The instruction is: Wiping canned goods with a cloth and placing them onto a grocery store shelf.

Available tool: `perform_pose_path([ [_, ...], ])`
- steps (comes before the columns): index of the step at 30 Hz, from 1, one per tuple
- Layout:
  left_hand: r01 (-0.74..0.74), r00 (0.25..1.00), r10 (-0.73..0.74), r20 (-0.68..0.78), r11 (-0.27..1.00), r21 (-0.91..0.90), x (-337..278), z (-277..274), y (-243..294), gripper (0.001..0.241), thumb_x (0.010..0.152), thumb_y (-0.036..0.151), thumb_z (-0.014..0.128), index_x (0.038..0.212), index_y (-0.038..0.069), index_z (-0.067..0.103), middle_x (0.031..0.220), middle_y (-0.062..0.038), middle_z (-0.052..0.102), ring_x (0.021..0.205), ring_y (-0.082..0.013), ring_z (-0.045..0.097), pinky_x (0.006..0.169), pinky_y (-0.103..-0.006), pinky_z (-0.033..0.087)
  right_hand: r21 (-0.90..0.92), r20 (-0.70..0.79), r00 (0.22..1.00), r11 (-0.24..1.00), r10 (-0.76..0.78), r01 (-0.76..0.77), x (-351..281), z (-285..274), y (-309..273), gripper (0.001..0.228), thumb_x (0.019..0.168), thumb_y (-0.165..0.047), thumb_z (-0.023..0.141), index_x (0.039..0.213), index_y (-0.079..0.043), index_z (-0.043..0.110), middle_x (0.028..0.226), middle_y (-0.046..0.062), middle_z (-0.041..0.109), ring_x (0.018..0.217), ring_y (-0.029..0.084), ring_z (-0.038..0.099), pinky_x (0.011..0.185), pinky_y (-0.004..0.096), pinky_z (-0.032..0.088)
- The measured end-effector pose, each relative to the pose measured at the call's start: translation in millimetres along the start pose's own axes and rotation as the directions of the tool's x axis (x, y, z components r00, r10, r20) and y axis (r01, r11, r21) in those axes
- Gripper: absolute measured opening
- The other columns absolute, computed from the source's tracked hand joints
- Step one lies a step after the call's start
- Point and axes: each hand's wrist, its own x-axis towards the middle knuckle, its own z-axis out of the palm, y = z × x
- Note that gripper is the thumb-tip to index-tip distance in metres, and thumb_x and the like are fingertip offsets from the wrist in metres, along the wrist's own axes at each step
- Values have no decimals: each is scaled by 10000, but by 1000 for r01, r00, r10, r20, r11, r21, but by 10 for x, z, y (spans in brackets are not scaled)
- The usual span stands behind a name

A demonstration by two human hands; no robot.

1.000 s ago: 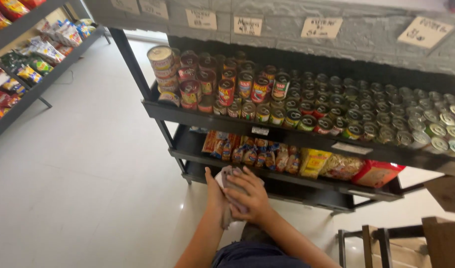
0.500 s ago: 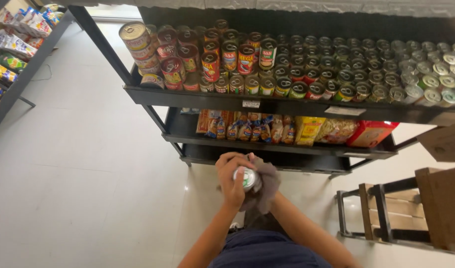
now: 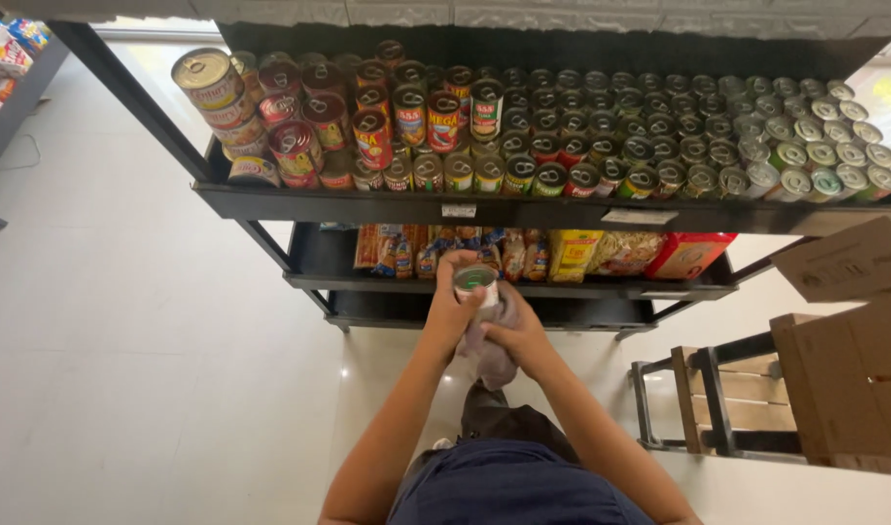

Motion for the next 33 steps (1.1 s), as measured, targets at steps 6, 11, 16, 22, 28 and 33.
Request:
perform_pose_path([
  [6, -243, 966, 163, 198, 829, 503, 417, -40, 275, 541, 808, 296, 884, 1240, 52, 668, 1147, -109, 693, 1055, -221, 689, 922, -363, 555, -366, 24, 901, 835, -433, 411, 310, -213, -563, 802, 768, -217, 894, 1428, 13, 501, 1322, 142, 615, 1246, 265, 595, 1092, 379, 466],
  [11, -304, 952, 253, 173, 722, 621, 1095, -183, 428, 519, 762, 303, 877, 1195, 67, 714, 1121, -107, 767, 1007, -212, 754, 884, -343, 597, -858, -32, 941, 492, -338, 147, 700, -496, -1121, 565, 798, -357, 877, 1213, -80, 610, 1195, 131, 647, 1111, 322, 632, 969, 387, 519],
  [16, -223, 970, 231, 82, 692, 687, 1883, -442, 403, 536, 803, 328, 906, 1183, 42, 659, 1120, -138, 757, 982, -241, 773, 830, -347, 613, -904, 287, 773, 107, -565, 414, 1232, -936, -1452, 357, 746, -302, 837, 1053, -175, 705, 1179, 148, 667, 1117, 384, 620, 931, 464, 521],
  [22, -477, 856, 454, 248, 506, 718, 2224, -366, 554, 551, 743, 285, 911, 1183, 60, 668, 1161, -148, 716, 1076, -294, 721, 894, -397, 609, -966, 49, 824, 184, -565, 183, 1801, -579, -1934, 494, 836, -113, 679, 1318, -220, 674, 1209, 154, 693, 915, 385, 691, 681, 501, 553],
  [28, -362, 926, 269, 265, 431, 827, 2265, -368, 835, 588, 761, 130, 930, 1286, 124, 664, 1371, -150, 533, 1304, -417, 424, 1027, -518, 407, -993, -87, 977, -66, -193, -101, 2390, -414, -1879, 574, 1020, -328, 657, 1554, -278, 453, 1066, 187, 748, 834, 362, 728, 680, 460, 602],
  [33, -363, 929, 57, 367, 348, 865, 2207, -330, 1028, 592, 756, 47, 807, 1306, 177, 630, 1381, -82, 541, 1313, -370, 501, 1068, -480, 466, -977, 193, 849, -173, -491, 122, 2626, -637, -1645, 621, 846, -160, 730, 1432, -243, 541, 1299, 174, 675, 841, 374, 733, 600, 447, 604],
])
